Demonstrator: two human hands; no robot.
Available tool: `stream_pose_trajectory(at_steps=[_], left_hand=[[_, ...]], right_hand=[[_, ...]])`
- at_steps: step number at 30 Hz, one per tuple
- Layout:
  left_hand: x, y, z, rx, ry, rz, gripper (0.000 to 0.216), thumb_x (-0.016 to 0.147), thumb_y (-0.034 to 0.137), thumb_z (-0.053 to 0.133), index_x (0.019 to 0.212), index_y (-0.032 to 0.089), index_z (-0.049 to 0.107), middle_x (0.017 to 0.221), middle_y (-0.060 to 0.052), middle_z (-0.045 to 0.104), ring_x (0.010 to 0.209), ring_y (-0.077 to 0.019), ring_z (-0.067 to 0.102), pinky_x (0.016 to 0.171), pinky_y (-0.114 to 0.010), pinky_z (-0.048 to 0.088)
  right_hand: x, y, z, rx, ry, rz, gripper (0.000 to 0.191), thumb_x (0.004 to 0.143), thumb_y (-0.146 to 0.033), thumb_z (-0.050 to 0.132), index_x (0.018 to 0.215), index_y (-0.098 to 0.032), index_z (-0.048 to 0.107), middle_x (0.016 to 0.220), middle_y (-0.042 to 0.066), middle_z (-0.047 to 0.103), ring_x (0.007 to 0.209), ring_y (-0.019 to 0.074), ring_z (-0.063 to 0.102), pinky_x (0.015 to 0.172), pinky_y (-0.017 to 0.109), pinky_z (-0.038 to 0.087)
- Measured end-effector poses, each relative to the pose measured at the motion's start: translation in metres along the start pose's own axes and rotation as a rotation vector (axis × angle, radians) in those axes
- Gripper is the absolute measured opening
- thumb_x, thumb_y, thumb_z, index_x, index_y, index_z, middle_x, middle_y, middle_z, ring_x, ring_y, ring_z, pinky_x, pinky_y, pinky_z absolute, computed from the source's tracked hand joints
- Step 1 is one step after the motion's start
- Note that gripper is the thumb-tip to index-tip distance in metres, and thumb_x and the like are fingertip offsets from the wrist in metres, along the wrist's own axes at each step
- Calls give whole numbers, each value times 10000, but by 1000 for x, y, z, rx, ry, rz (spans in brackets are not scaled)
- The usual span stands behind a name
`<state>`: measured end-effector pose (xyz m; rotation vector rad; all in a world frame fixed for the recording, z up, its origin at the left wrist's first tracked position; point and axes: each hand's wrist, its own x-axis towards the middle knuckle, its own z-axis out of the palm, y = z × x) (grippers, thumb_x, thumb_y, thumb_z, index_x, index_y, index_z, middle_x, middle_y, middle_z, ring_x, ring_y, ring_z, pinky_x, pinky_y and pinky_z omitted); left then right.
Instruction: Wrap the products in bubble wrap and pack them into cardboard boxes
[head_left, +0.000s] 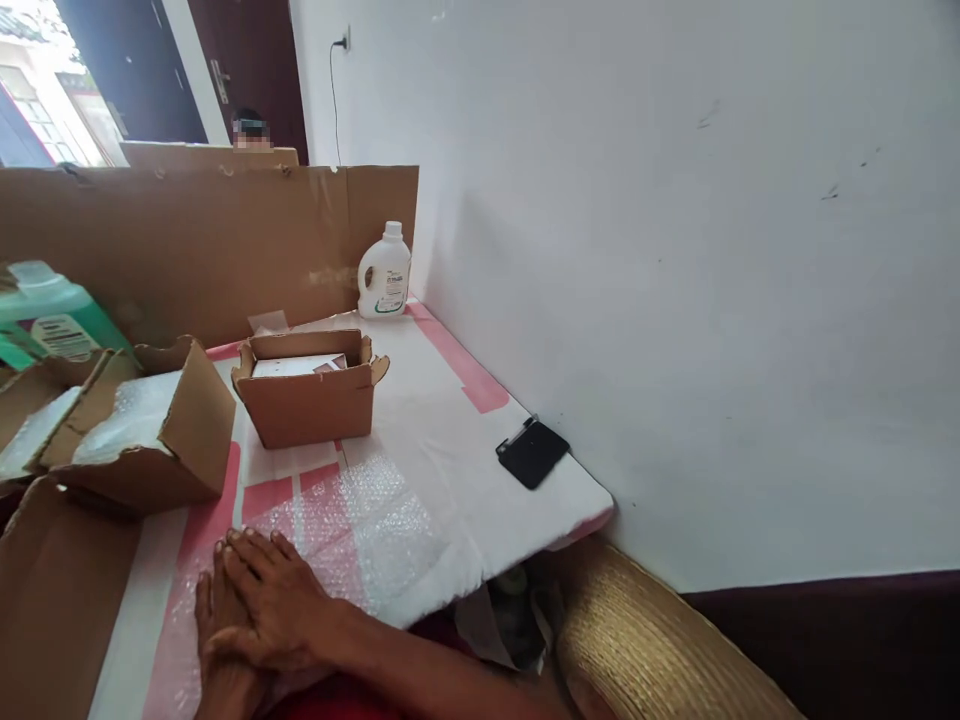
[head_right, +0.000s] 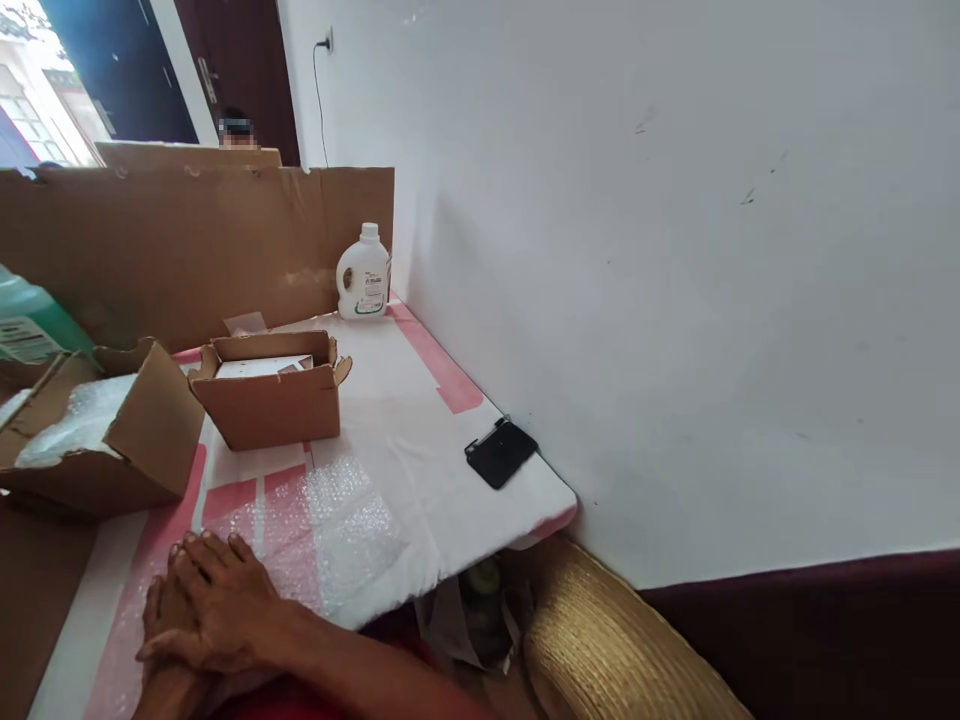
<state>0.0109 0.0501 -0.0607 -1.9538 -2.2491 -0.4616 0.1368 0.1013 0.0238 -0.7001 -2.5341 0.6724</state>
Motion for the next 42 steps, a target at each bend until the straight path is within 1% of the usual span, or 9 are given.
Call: stream_pose_trajectory(at_steps=[5, 10, 16, 23, 27, 31, 34, 37, 42], left_hand=[[-2, 15, -20, 57, -19, -70, 692, 861, 294, 336, 1492, 19, 411, 1600, -221, 365, 1566, -286, 128, 1244, -512, 139], [7, 25, -36, 40, -45, -103, 825, 910, 564, 254, 1489, -3, 411, 1590, -246, 369, 1508, -362, 282, 1222, -539, 192], [15, -2, -43, 17, -99, -128, 992, 848, 721, 232, 1499, -11, 386, 1610, -242, 333, 1525, -367, 243, 1236, -545, 152], [11, -38, -42, -23, -74, -171, 975, 868, 686, 244, 1486, -58, 366, 1571, -292, 365, 1498, -426, 280, 1201, -588, 250], [-23, -48, -52, -73, 70, 53, 911, 880, 633, 440, 1594, 129, 183, 1607, -206, 356, 1512, -369, 289, 1177, -570, 330], [-55, -57, -75, 7, 11, 389, 1040, 759, 605, 649, 1610, 247, 168, 1579, -140, 437, 1432, -361, 439, 1120, -502, 427], [-64, -74, -78, 98, 39, 502, 939, 781, 456, 608, 1606, 262, 203, 1509, -101, 537, 1331, -316, 563, 1052, -422, 482], [-65, -92, -68, 116, 76, 525, 834, 830, 311, 514, 1605, 283, 205, 1484, -60, 568, 1299, -250, 597, 1044, -352, 474], [-67, -104, -54, 86, 146, 549, 736, 870, 226, 465, 1581, 299, 293, 1488, -52, 565, 1300, -218, 596, 1074, -314, 436]], right_hand=[[-9, 18, 3, -8, -6, 59, 808, 993, -676, 394, 1596, -162, 236, 1655, 101, 297, 1543, 257, 221, 1265, 443, 204], [-36, 76, -21, -147, 22, 313, 796, 975, -691, 413, 1575, -175, 333, 1666, 135, 226, 1555, 317, 170, 1257, 557, 130], [-80, 119, -65, -243, 53, 547, 809, 983, -680, 396, 1609, -189, 248, 1687, 106, 130, 1571, 292, 81, 1264, 522, 92], [-92, 116, -59, -265, 47, 577, 816, 984, -671, 399, 1616, -185, 226, 1688, 119, 123, 1570, 307, 67, 1255, 553, 107], [-130, 109, -72, -280, 115, 513, 1005, 914, -721, 504, 1633, -153, 91, 1689, 174, 84, 1569, 338, 20, 1235, 604, 150], [-176, 105, -101, -258, -87, 246, 1191, 759, -745, 683, 1636, -184, 105, 1686, 158, 140, 1562, 363, 85, 1247, 576, 157], [-199, 112, -109, -289, -211, 139, 1023, 817, -489, 715, 1630, -193, 167, 1676, 133, 199, 1553, 364, 144, 1243, 578, 179], [-210, 122, -105, -350, -186, 117, 822, 857, -116, 518, 1618, -222, 227, 1658, 74, 279, 1550, 279, 204, 1240, 505, 242], [-215, 123, -107, -290, -218, 99, 846, 779, -194, 582, 1587, -185, 331, 1637, 89, 327, 1517, 308, 297, 1216, 499, 299]])
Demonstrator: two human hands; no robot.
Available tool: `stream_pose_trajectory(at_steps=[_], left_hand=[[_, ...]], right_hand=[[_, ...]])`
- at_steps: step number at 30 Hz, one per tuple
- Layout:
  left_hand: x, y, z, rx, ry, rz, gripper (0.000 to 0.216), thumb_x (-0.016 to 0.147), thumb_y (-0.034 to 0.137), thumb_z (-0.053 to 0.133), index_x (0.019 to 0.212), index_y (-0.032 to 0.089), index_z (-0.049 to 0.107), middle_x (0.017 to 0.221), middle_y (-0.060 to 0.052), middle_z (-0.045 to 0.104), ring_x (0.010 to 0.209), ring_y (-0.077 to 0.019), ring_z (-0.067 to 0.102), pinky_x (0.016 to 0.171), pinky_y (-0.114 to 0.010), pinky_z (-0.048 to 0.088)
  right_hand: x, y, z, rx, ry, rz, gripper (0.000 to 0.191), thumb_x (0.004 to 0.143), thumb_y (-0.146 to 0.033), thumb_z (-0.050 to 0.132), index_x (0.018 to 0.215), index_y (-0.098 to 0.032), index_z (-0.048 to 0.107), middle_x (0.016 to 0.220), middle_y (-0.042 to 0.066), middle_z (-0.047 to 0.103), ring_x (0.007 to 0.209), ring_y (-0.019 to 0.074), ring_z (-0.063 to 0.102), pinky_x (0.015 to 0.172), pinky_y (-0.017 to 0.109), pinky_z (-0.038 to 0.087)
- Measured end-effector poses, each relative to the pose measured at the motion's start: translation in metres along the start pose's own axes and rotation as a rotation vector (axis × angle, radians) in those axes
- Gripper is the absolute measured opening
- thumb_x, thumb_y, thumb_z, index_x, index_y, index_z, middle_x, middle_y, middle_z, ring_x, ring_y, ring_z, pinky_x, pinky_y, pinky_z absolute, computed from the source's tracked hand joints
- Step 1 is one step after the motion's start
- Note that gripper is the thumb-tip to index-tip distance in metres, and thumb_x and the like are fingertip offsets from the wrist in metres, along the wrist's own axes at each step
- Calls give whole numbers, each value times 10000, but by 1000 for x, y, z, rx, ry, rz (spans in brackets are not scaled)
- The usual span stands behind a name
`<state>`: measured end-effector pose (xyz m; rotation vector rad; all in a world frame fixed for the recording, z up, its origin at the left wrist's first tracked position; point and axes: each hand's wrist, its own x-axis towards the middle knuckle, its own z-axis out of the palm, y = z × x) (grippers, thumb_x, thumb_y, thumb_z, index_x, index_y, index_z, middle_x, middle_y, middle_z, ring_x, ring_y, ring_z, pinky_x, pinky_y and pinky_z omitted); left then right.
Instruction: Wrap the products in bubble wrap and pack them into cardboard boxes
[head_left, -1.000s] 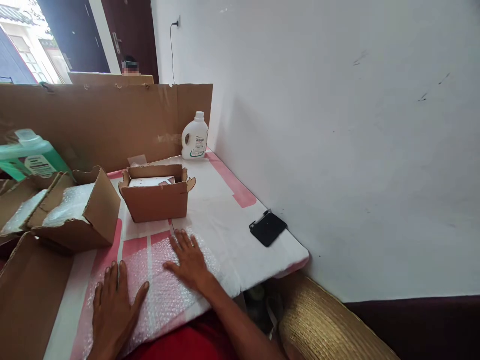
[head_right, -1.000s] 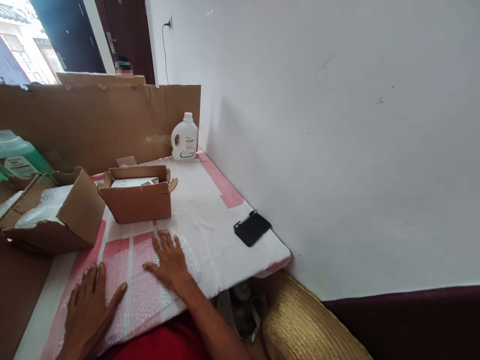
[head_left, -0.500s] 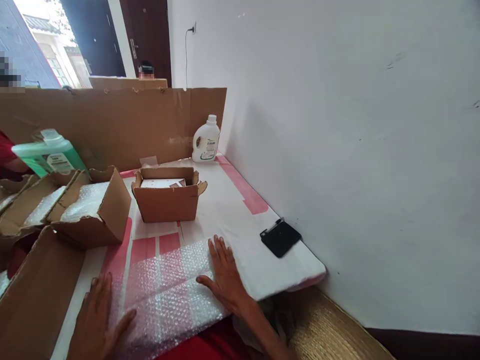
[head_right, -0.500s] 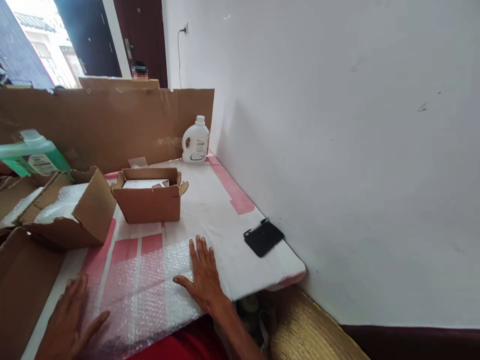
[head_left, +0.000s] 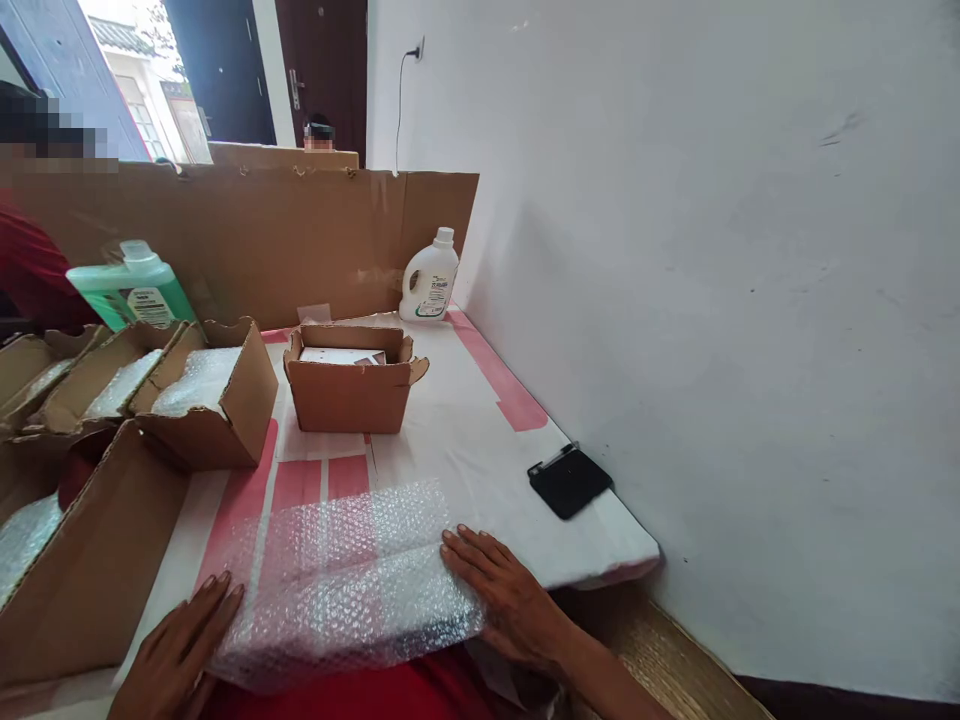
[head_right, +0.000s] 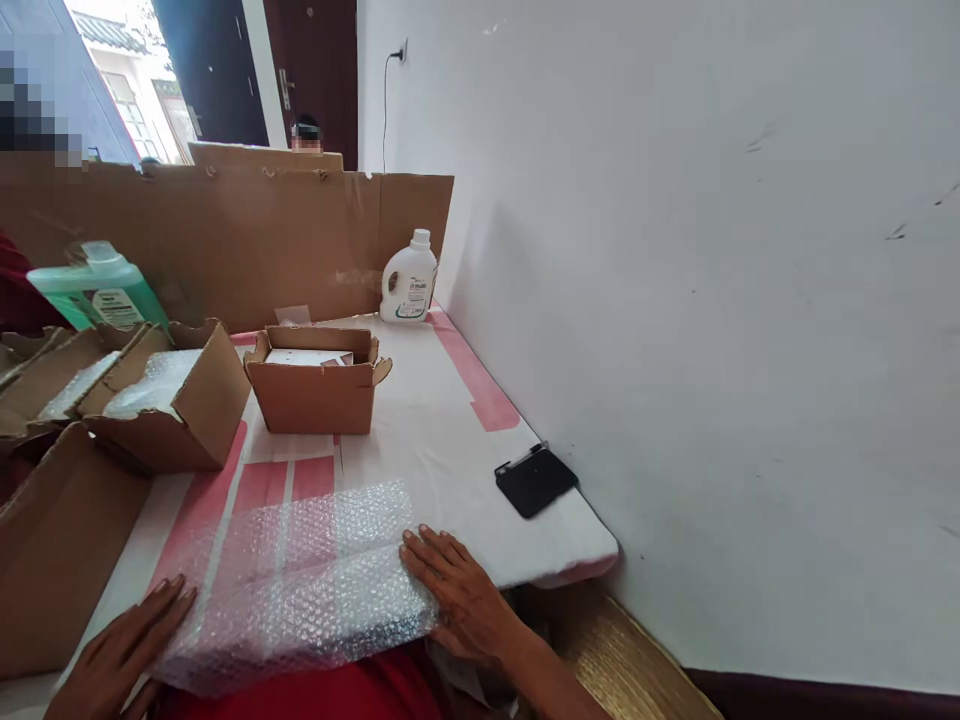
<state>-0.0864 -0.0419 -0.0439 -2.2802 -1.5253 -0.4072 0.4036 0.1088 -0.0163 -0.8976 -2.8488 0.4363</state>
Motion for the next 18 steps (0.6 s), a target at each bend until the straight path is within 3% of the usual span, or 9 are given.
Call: stream_pose_trajectory(at_steps=[3, 7, 12, 15, 18], left_hand=[[-1, 3, -3, -89, -14, -56, 723, 869, 205, 471, 1564, 342, 327, 1497, -39, 557, 1313, -219, 585, 1081, -317, 436], [-1, 5, -11, -233, -103, -184, 635, 882, 262, 521, 1502, 372, 440, 1493, -39, 562, 1335, -251, 567, 1068, -363, 475], [4, 4, -18, -392, -39, -295, 440, 891, 334, 572, 1322, 393, 634, 1372, -7, 664, 1271, -237, 623, 969, -344, 563], [9, 9, -20, -474, 11, -403, 316, 910, 338, 549, 1176, 370, 717, 1313, -3, 699, 1262, -225, 629, 899, -328, 591], [15, 17, -19, -492, 48, -484, 254, 922, 377, 549, 1080, 334, 742, 1255, -18, 723, 1242, -235, 636, 990, -386, 543]], right_hand=[[-1, -3, -7, 70, 29, 13, 731, 815, -209, 594, 1531, -193, 450, 1581, 97, 435, 1474, 298, 387, 1184, 475, 360], [5, -2, -7, 205, 167, 90, 474, 922, -273, 581, 1394, -259, 616, 1411, 100, 630, 1347, 300, 542, 1088, 499, 453], [17, 0, 3, 387, 377, 194, 268, 929, -382, 604, 1109, -270, 768, 1178, 97, 749, 1151, 297, 651, 980, 499, 504], [25, -4, 10, 448, 517, 347, 269, 942, -453, 591, 957, -260, 778, 1050, 87, 763, 1053, 286, 667, 930, 479, 516], [32, -11, 14, 427, 589, 462, 357, 952, -527, 567, 841, -240, 747, 961, 85, 748, 987, 278, 659, 863, 437, 516]])
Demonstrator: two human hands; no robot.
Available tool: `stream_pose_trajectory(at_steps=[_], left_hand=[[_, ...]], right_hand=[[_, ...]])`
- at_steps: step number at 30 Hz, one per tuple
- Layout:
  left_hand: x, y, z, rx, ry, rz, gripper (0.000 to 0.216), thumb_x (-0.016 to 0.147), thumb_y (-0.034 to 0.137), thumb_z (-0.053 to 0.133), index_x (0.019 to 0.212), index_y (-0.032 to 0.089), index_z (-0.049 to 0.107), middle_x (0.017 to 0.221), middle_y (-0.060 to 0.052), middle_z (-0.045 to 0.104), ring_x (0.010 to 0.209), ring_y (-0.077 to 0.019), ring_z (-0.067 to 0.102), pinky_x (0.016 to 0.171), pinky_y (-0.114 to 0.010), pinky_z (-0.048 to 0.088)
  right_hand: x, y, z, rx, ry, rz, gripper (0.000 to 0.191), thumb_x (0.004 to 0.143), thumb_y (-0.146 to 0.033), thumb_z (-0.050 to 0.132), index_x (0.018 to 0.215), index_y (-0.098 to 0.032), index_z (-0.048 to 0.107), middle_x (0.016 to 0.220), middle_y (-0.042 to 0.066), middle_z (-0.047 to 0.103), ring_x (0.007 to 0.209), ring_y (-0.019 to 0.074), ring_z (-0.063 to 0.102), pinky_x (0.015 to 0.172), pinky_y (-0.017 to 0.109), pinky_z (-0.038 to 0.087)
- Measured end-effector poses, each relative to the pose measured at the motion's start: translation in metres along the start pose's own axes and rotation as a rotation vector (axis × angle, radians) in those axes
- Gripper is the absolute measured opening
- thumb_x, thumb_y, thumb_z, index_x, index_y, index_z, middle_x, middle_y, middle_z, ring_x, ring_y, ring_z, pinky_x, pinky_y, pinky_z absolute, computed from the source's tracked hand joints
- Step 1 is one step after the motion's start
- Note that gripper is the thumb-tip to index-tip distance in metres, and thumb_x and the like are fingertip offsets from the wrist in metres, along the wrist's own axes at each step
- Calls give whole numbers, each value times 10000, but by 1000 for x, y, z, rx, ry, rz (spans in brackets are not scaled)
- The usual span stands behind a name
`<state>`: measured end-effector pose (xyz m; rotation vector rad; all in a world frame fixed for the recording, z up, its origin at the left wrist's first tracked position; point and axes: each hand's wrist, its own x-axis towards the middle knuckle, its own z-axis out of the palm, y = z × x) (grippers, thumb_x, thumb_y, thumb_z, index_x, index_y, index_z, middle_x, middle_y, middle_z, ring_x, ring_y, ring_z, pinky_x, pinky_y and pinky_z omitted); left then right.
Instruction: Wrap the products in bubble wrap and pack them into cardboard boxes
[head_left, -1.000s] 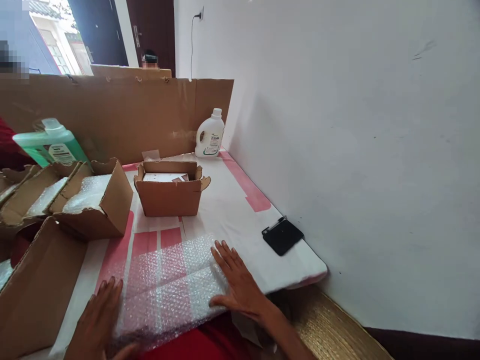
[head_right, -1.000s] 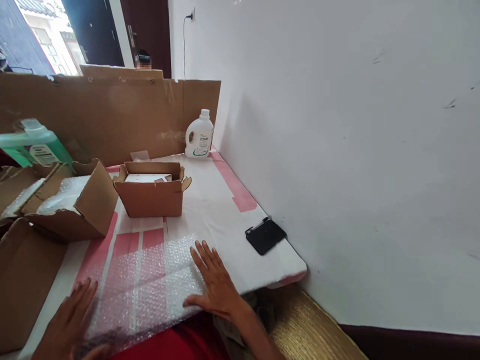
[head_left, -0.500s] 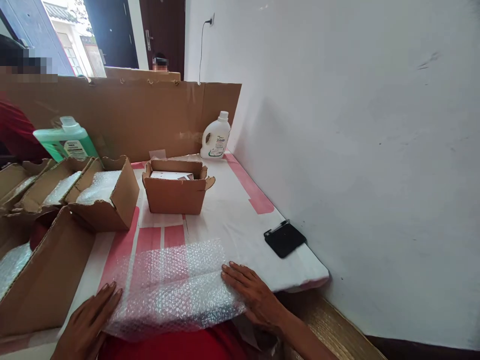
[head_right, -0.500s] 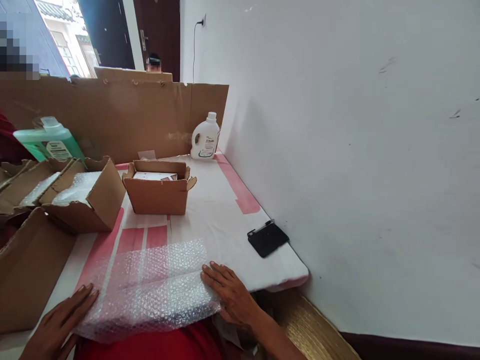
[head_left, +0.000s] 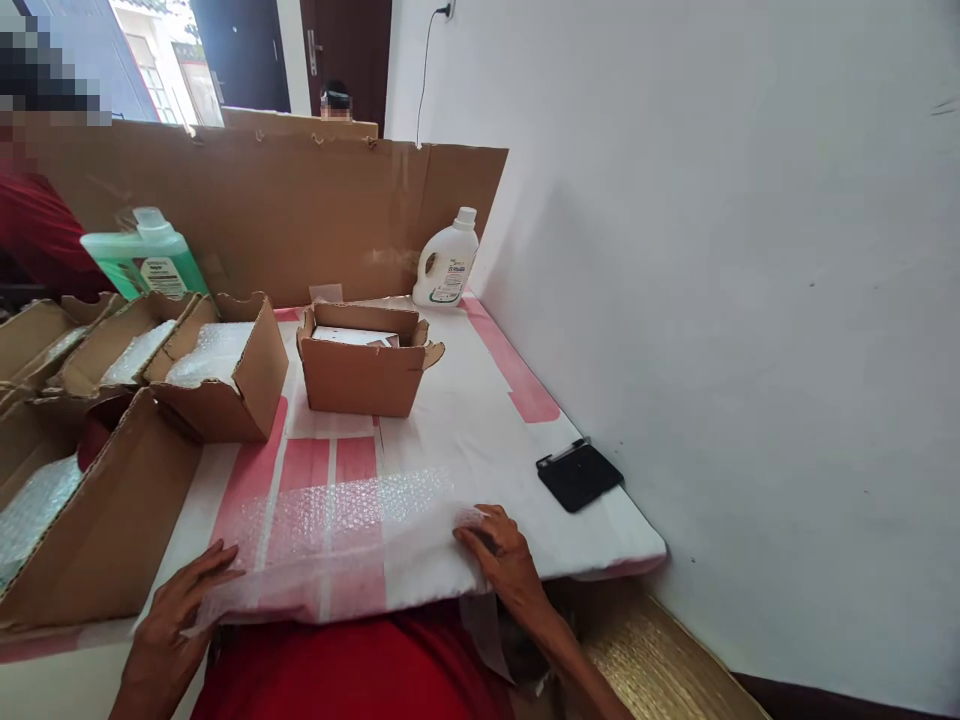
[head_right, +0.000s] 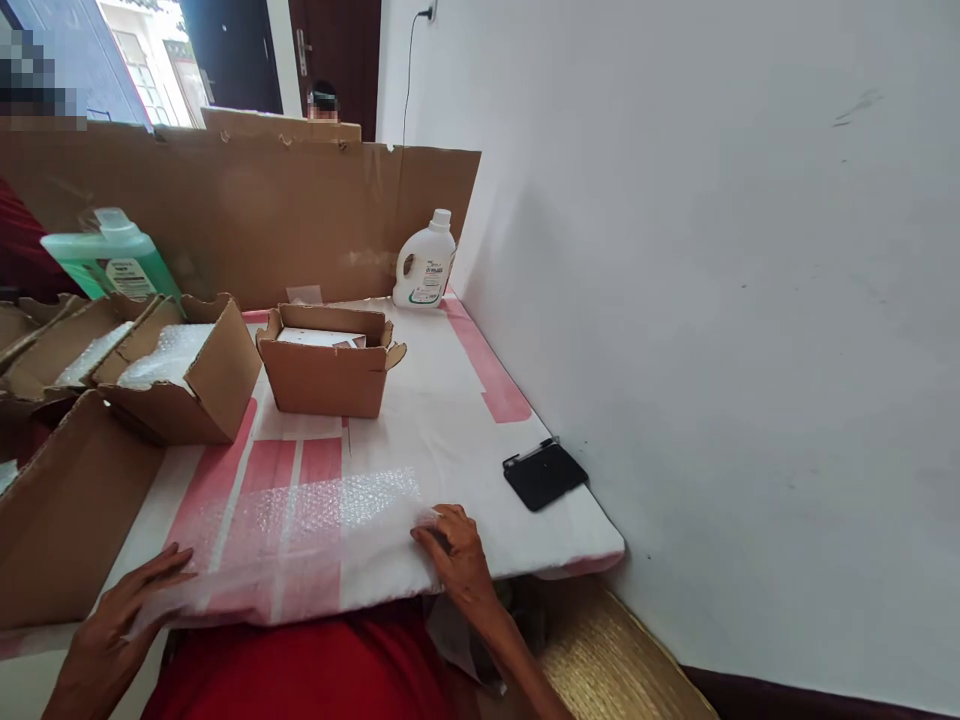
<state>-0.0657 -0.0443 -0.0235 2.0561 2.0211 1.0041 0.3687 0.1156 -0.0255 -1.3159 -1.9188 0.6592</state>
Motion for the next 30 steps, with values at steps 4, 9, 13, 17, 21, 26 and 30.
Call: stream_pose_trajectory(at_steps=[4, 9, 13, 17, 21, 26, 30], left_hand=[[2, 10, 8, 16, 97, -161, 287, 919, 496, 552, 968, 284, 738, 1220, -54, 720, 1154, -250, 660, 1033, -426, 492], [6, 15, 14, 53, 102, -240, 411, 863, 640, 539, 847, 281, 736, 1123, -60, 735, 1064, -271, 670, 970, -426, 508], [14, 25, 18, 37, 169, -391, 452, 842, 664, 537, 846, 257, 735, 1040, -72, 742, 965, -267, 680, 904, -428, 516], [24, 40, 20, 75, 198, -433, 491, 815, 702, 526, 769, 244, 695, 1006, -87, 729, 991, -302, 647, 867, -462, 493], [30, 44, 22, 193, 217, -368, 470, 869, 654, 472, 723, 243, 648, 951, -87, 711, 964, -296, 624, 876, -456, 466], [28, 40, 25, 292, 229, -301, 421, 916, 571, 460, 761, 227, 647, 936, -92, 690, 928, -288, 610, 861, -441, 453], [28, 39, 27, 332, 241, -279, 417, 928, 560, 455, 800, 215, 652, 929, -97, 682, 930, -287, 607, 857, -427, 444]], right_hand=[[2, -10, 7, -45, 38, 14, 418, 981, -545, 517, 783, -221, 692, 877, 83, 713, 922, 271, 636, 831, 421, 490], [4, -18, 10, -97, 83, 7, 446, 997, -544, 480, 720, -224, 620, 777, 65, 665, 818, 251, 603, 751, 387, 474], [3, -16, 12, -98, 96, 19, 424, 1001, -535, 485, 746, -223, 617, 816, 66, 666, 847, 252, 590, 770, 391, 469], [1, -14, 18, -88, 150, 50, 365, 984, -523, 538, 803, -218, 624, 861, 72, 654, 872, 257, 555, 792, 400, 466], [1, -17, 25, -110, 217, 75, 371, 978, -533, 550, 801, -211, 611, 844, 69, 624, 874, 258, 524, 793, 397, 442], [7, -19, 29, -188, 227, 103, 439, 977, -563, 534, 700, -222, 542, 763, 39, 570, 802, 240, 493, 755, 378, 401], [11, -17, 30, -223, 220, 113, 464, 974, -561, 534, 653, -229, 495, 730, 29, 542, 774, 233, 478, 734, 368, 379]])
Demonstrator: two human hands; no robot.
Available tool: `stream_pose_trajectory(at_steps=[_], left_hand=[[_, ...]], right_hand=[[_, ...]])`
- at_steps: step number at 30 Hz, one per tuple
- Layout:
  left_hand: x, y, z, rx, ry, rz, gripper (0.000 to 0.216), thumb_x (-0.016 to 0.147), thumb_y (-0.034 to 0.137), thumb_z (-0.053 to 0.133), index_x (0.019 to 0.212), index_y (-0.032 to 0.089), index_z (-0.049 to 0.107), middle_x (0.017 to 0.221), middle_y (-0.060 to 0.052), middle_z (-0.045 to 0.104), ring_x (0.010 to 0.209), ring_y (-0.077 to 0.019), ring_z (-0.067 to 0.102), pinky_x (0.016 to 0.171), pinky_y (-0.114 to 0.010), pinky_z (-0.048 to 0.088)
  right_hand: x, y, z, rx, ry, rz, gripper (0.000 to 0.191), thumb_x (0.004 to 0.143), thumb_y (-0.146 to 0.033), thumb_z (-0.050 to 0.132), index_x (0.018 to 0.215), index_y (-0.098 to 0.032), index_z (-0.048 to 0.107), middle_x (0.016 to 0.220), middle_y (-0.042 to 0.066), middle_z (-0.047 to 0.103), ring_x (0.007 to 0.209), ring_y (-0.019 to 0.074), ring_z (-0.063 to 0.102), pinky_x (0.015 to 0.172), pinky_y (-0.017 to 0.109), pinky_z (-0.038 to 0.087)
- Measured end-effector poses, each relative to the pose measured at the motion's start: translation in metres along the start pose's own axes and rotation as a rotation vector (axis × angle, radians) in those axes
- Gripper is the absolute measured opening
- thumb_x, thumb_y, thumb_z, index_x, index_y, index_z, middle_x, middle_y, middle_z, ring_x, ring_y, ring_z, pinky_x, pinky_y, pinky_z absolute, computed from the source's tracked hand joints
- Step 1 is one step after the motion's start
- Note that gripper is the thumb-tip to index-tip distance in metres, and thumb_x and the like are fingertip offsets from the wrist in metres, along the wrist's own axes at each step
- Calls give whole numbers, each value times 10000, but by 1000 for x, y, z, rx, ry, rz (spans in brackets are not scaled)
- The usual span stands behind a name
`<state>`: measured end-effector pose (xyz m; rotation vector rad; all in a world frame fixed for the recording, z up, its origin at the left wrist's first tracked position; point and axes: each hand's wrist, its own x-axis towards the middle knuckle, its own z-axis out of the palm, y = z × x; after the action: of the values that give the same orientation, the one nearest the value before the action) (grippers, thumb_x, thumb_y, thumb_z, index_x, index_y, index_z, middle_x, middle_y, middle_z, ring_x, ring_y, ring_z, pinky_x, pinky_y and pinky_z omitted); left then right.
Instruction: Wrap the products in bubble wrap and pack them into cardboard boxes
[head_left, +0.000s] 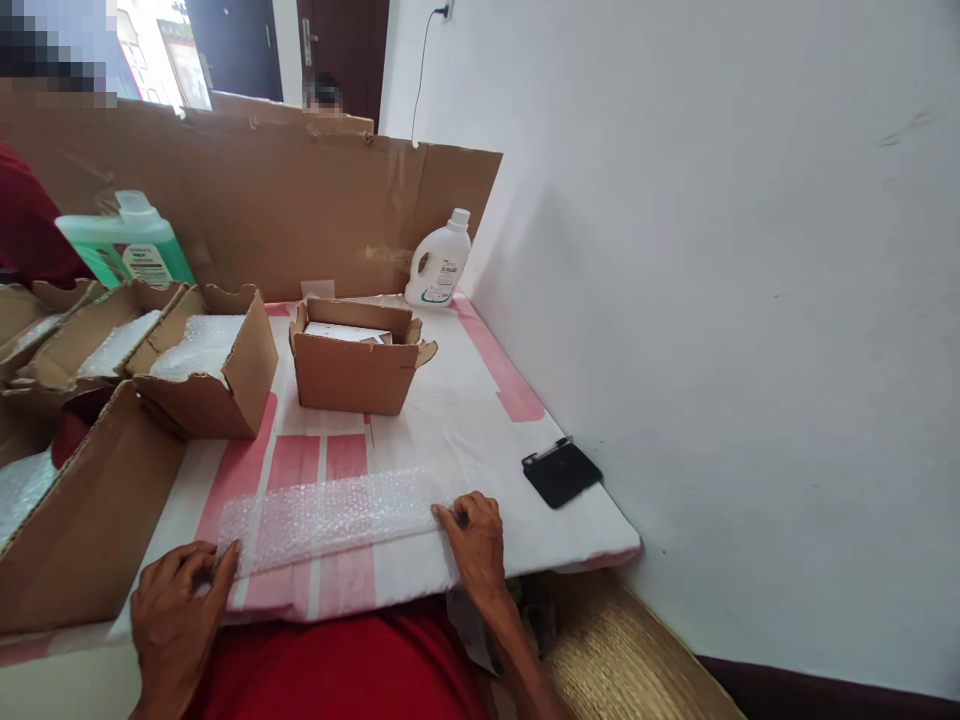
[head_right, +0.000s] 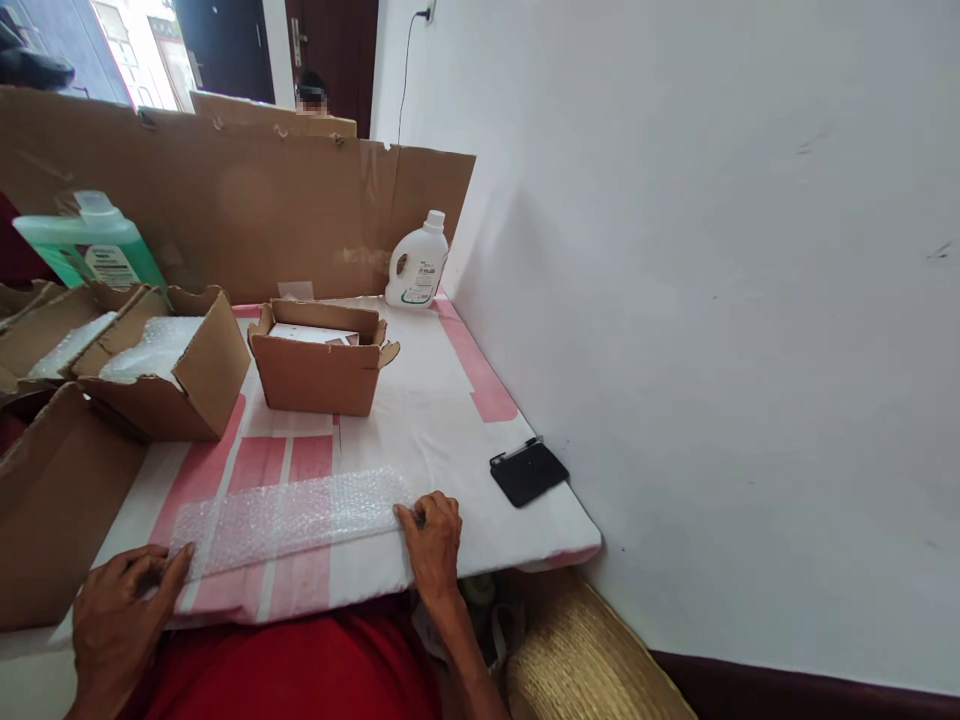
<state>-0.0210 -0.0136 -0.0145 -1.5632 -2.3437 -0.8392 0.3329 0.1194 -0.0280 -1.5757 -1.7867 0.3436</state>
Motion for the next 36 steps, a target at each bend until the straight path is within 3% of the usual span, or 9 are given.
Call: stream_pose_trajectory(at_steps=[9, 18, 20, 22, 25, 28, 30, 33, 36], left_hand=[[7, 7, -1, -102, 63, -93, 434, 890, 610, 515, 672, 240, 574, 781, -26, 673, 800, -224, 598, 796, -353, 412], [7, 10, -2, 107, 17, -68, 514, 944, 593, 414, 585, 248, 544, 741, -47, 654, 775, -254, 559, 699, -360, 344], [8, 12, -4, 125, 26, -86, 489, 941, 599, 433, 645, 238, 578, 776, -57, 660, 771, -263, 571, 683, -368, 358], [10, 21, -6, 130, 103, -92, 415, 947, 561, 471, 854, 198, 649, 948, -100, 693, 871, -292, 610, 720, -395, 405], [12, 41, -7, 57, 225, 108, 328, 958, 374, 540, 1210, 177, 610, 1245, -154, 652, 1088, -312, 616, 903, -453, 447], [4, 57, 3, -95, 46, 540, 460, 942, 216, 543, 1399, 263, 517, 1347, -117, 621, 1220, -264, 583, 1039, -428, 419], [-5, 60, 16, -91, -95, 696, 583, 937, 230, 537, 1503, 303, 417, 1440, -116, 568, 1360, -288, 490, 1114, -467, 361], [-19, 54, 35, 9, -153, 719, 673, 923, 321, 557, 1557, 353, 334, 1536, -118, 486, 1507, -378, 271, 1173, -609, 219], [-26, 48, 45, -4, -178, 673, 683, 924, 322, 544, 1562, 386, 309, 1563, -102, 460, 1541, -377, 189, 1177, -651, 180]], right_hand=[[-5, 5, 6, -16, 43, -54, 436, 998, -523, 504, 684, -221, 492, 742, 25, 530, 778, 226, 456, 741, 352, 362], [-3, 8, 7, -48, 34, -71, 391, 1002, -449, 520, 685, -221, 492, 747, 29, 536, 784, 234, 461, 738, 353, 356], [-2, 8, 8, -60, 25, -59, 368, 992, -407, 545, 679, -222, 490, 746, 28, 537, 787, 237, 465, 735, 352, 357], [-1, 8, 8, -62, 13, -43, 345, 972, -363, 582, 672, -221, 488, 744, 26, 539, 785, 235, 470, 732, 350, 360], [0, 4, 9, -63, 10, -19, 322, 937, -300, 633, 665, -221, 480, 742, 19, 542, 784, 229, 478, 732, 347, 369], [0, 0, 9, -80, 24, -4, 315, 918, -261, 655, 663, -222, 475, 744, 15, 547, 784, 223, 488, 728, 345, 381], [1, -1, 9, -94, 37, 2, 313, 915, -256, 661, 664, -222, 476, 742, 15, 550, 779, 223, 495, 719, 347, 390], [4, -1, 5, -98, 63, -10, 322, 941, -297, 636, 670, -226, 478, 736, 20, 557, 766, 227, 509, 712, 363, 418], [5, -13, 3, -97, 203, -41, 215, 1005, -342, 534, 837, -213, 570, 868, 69, 617, 853, 254, 563, 775, 415, 473]])
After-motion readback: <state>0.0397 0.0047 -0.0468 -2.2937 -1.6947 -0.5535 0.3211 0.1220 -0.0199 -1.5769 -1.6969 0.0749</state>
